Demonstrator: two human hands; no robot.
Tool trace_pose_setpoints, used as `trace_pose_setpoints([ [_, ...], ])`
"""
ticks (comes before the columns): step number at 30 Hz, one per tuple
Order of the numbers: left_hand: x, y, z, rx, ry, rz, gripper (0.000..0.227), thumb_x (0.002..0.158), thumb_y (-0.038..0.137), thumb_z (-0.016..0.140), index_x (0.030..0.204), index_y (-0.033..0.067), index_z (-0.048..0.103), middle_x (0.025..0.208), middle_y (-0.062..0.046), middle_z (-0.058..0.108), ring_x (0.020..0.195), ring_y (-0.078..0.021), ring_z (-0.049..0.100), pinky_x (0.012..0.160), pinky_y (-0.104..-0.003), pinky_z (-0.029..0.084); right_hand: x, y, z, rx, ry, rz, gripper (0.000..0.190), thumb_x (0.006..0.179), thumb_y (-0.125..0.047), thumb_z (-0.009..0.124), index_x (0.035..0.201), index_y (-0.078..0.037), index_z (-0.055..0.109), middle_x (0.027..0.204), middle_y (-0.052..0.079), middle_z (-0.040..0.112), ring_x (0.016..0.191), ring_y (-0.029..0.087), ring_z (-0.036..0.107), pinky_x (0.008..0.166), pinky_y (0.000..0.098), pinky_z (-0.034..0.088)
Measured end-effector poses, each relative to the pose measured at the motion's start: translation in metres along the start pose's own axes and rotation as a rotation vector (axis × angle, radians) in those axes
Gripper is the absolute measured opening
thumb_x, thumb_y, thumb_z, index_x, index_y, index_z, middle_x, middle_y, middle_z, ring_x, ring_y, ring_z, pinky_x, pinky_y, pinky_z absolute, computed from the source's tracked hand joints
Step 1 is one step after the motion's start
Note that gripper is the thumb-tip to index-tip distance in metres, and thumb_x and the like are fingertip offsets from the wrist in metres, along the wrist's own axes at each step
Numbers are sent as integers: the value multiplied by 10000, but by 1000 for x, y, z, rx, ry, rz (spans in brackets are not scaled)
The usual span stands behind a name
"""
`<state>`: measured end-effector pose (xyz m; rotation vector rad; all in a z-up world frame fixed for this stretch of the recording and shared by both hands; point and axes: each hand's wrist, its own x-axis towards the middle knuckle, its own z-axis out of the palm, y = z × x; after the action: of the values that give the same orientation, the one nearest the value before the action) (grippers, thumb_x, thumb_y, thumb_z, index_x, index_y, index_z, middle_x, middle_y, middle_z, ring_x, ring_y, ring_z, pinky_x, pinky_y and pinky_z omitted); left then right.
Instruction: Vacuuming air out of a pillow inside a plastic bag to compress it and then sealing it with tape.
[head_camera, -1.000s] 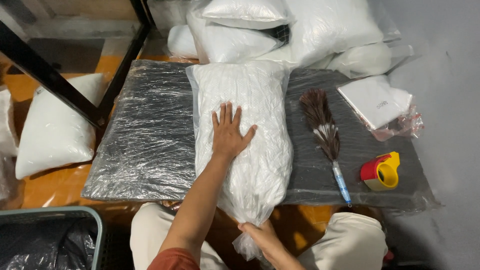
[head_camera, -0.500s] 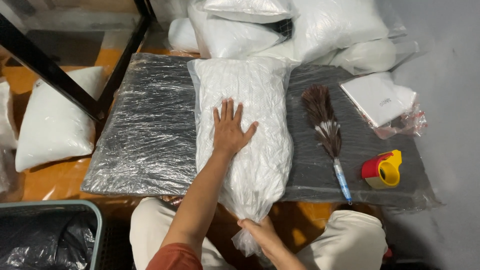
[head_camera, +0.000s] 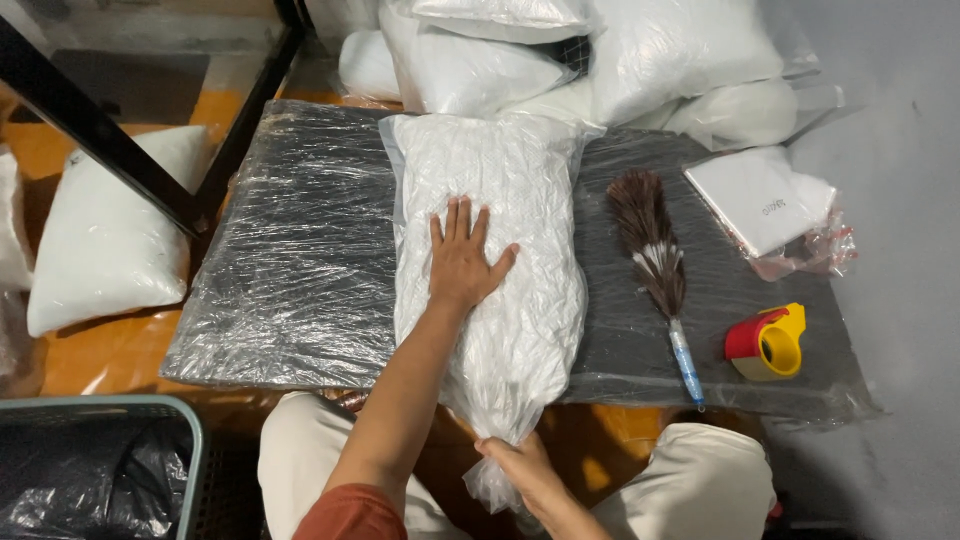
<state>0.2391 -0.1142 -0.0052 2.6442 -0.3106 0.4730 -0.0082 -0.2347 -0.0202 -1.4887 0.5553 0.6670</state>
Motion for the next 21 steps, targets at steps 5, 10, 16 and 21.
trace_pose_setpoints([
  [5, 0, 0, -1, 20, -56, -17, 911, 941, 711, 310, 1524, 18, 415, 1632, -265, 267, 1559, -364, 89, 1233, -555, -29, -2, -1, 0, 10, 15, 32, 504, 825, -90, 647, 1306, 50, 589, 994, 158, 685, 874, 204, 650, 790, 291, 521],
  [10, 0, -1, 2, 31, -38, -7, 905, 944, 706, 327, 1519, 15, 423, 1626, -269, 278, 1556, -370, 104, 1234, -558, -20, 1, 2, 0, 27, 21, 26, 512, 817, -85, 663, 1307, 47, 595, 1007, 169, 700, 901, 217, 665, 818, 307, 532],
  [16, 2, -1, 2, 50, -103, -26, 913, 944, 708, 293, 1539, 22, 386, 1642, -258, 245, 1563, -357, 61, 1231, -554, -43, 3, 3, 0, 4, 31, 39, 480, 813, -99, 676, 1256, 68, 599, 969, 165, 684, 890, 223, 657, 811, 308, 526],
  [21, 2, -3, 5, 56, -84, -16, 910, 947, 707, 298, 1536, 20, 394, 1637, -264, 255, 1561, -365, 76, 1232, -555, -39, 4, 4, 0, 4, 19, 34, 503, 811, -104, 667, 1280, 62, 596, 1032, 176, 681, 944, 239, 657, 859, 331, 523],
])
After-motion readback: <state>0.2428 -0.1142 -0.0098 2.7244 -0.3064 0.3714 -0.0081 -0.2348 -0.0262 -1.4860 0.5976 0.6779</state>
